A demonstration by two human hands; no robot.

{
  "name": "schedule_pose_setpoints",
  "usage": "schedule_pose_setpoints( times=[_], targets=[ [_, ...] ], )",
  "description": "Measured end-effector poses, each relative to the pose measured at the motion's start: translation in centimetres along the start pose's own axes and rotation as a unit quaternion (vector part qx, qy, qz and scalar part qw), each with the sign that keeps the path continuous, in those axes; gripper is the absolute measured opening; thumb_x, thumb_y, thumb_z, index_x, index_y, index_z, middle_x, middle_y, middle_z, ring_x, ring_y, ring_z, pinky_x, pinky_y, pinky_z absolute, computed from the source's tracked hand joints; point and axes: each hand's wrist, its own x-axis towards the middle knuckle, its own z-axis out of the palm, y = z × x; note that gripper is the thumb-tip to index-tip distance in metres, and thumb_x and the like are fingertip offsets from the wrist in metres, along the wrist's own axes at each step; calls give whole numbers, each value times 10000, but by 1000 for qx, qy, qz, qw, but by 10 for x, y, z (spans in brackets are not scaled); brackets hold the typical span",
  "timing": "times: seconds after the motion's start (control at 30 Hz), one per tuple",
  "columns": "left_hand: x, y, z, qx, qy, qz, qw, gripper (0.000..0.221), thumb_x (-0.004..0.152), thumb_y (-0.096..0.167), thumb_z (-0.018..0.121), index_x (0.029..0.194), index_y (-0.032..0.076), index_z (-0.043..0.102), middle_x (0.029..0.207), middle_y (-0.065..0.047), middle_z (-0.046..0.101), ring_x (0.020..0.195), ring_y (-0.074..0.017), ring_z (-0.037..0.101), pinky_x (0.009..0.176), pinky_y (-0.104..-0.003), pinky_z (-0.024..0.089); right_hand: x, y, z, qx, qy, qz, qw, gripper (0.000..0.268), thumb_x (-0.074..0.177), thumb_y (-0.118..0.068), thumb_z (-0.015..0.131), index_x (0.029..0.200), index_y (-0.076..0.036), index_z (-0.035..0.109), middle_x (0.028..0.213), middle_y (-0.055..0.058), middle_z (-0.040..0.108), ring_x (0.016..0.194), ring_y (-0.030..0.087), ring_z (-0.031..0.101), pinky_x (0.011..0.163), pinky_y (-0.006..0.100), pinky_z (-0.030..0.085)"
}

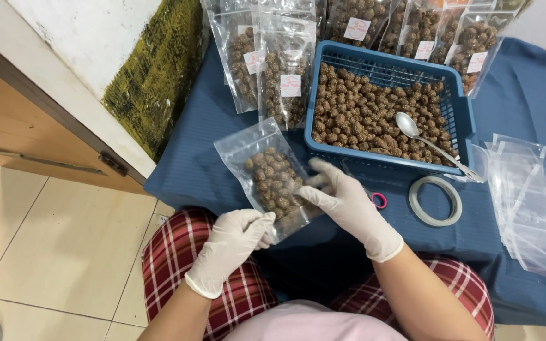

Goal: The person scoops small brown food items from a blue basket into clear plastic bags, seals them, and applies a label with tape. The person then places the finished bag with other completed packages.

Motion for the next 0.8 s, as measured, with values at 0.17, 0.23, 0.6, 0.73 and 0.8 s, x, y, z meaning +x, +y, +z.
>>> schedule_pose_setpoints(
  times=[0.17,0.23,0.6,0.73,0.8],
  targets=[
    [7,-7,-11,160,36,-37,986,391,994,361,616,736,74,683,660,-46,656,615,-161,602,648,-303,517,-14,13,-5,-222,64,-194,953,772,872,-534,669,1500,-125,487,1444,150,577,1272,313,556,1037,489,456],
    [6,-7,-7,66,1,-89,994,394,1026,264,575,736,19,681,678,-103,716,612,-168,683,634,-271,595,-16,26,0,-262,2,-237,936,858,811,-569,735,1525,-168,480,1520,166,519,1394,348,455,1115,540,381],
    [-7,7,-13,-58,-142,-146,977,537,1010,428,448,993,-17,747,871,-190,801,764,-255,778,691,-310,637,-12,39,6,-278,-26,-471,837,444,995,-64,620,1428,-156,591,1472,157,599,1372,428,549,1157,503,448],
    [-12,7,-10,37,-59,-179,981,408,1005,308,594,893,-47,760,787,-161,756,720,-187,723,690,-263,615,11,55,14,-294,10,-467,834,512,991,-25,623,1468,-193,543,1509,135,574,1389,399,545,1163,498,438],
    [-8,-1,-15,170,102,123,972,204,948,230,610,915,137,788,709,31,758,599,-70,653,594,-234,520,23,61,16,-322,97,-457,823,470,993,-120,664,1451,-131,559,1479,166,592,1270,419,613,1112,493,467]
  ],
)
